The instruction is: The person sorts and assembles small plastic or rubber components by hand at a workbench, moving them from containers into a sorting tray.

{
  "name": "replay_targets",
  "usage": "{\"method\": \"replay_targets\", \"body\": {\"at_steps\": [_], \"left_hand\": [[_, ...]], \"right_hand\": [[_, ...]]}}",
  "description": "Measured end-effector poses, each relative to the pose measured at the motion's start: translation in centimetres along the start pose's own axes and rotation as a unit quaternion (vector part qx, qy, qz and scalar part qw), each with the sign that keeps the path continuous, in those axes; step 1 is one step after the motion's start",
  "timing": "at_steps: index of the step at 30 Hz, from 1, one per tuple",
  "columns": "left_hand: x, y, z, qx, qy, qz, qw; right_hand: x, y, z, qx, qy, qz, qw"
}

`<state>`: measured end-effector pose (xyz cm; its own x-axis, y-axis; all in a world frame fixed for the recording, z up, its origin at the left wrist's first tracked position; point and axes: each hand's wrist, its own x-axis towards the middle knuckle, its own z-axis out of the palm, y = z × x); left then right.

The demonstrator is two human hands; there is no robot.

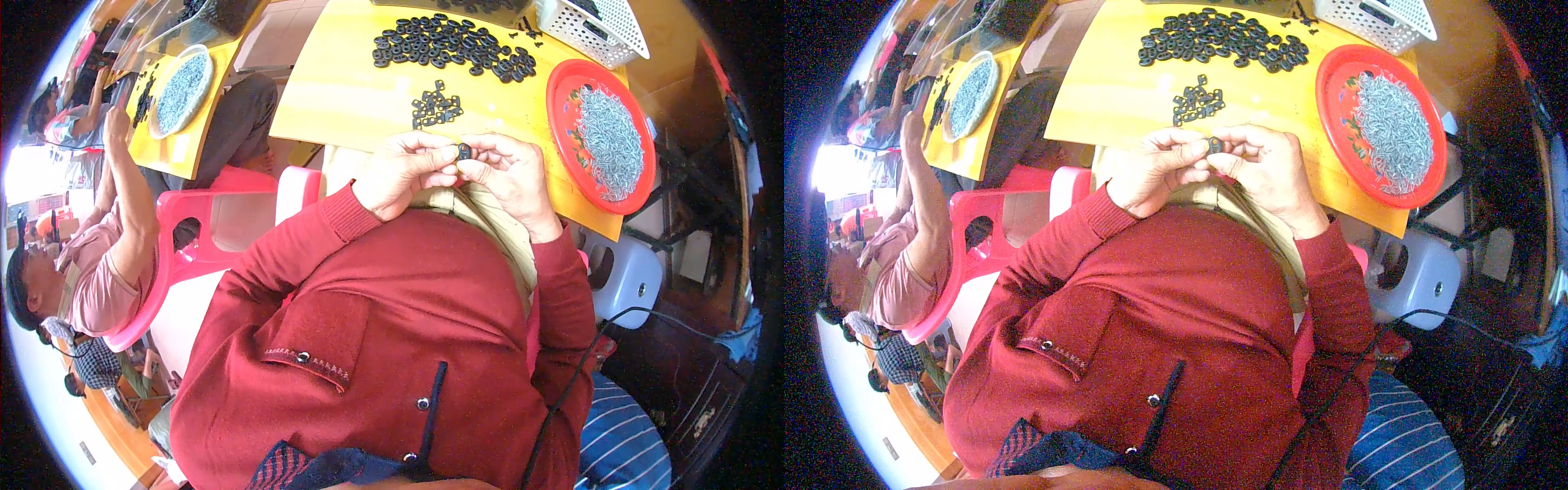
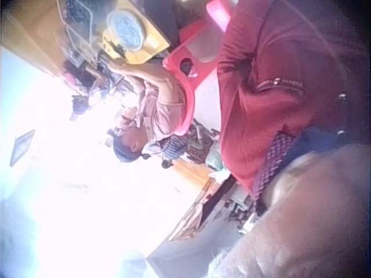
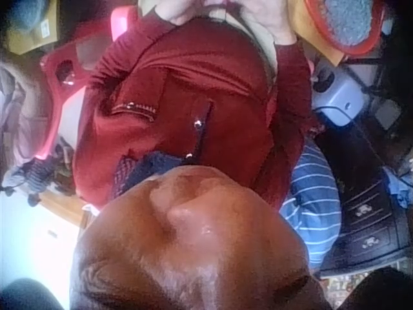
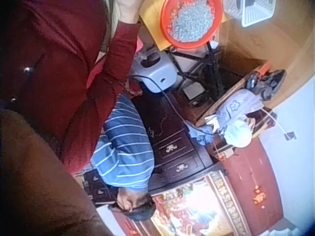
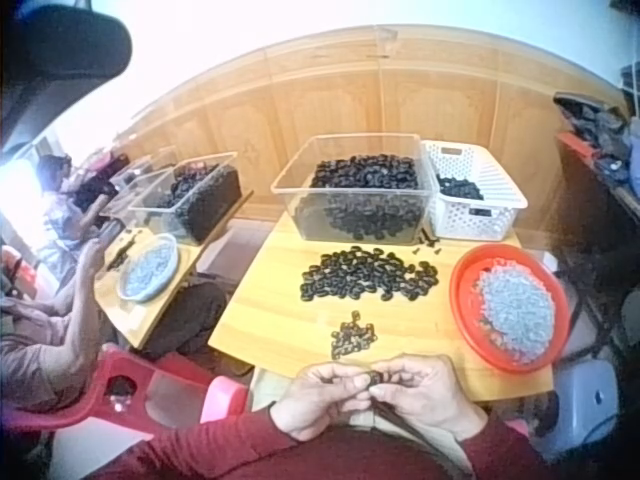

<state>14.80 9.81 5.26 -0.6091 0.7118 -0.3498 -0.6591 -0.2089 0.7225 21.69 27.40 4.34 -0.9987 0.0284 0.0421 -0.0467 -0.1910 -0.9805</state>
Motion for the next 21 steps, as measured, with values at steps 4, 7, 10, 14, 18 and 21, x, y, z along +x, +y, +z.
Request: {"method": "replay_targets", "body": {"at_steps": [4,7,10,14,18,21], "left_hand": [[-0.04,0.01,0.18,-0.002,0.002,-0.005,1.0],[-0.15,0.15,0.41,-0.002,-0.002,-0.006,1.0],[-0.13,0.15,0.4,-0.004,-0.004,-0.005,1.0],[-0.02,-0.07,0.16,-0.013,-0.009,-0.001,1.0],[0.0,0.0,0.17,-0.019,-0.02,-0.004,1.0],[-0.03,0.06,0.24,-0.036,-0.029,-0.004,0.999]], "right_hand": [[-0.04,-0.25,0.12,0.024,-0.008,-0.005,1.0],[-0.08,-0.33,0.05,0.026,-0.011,-0.005,1.0],[-0.06,-0.44,0.02,0.025,-0.013,-0.006,1.0],[-0.05,-0.23,-0.16,0.015,-0.015,-0.012,1.0],[-0.1,-0.47,-0.08,0.014,-0.012,-0.006,1.0],[-0.15,-0.55,0.03,0.027,-0.009,-0.006,1.0]]}}
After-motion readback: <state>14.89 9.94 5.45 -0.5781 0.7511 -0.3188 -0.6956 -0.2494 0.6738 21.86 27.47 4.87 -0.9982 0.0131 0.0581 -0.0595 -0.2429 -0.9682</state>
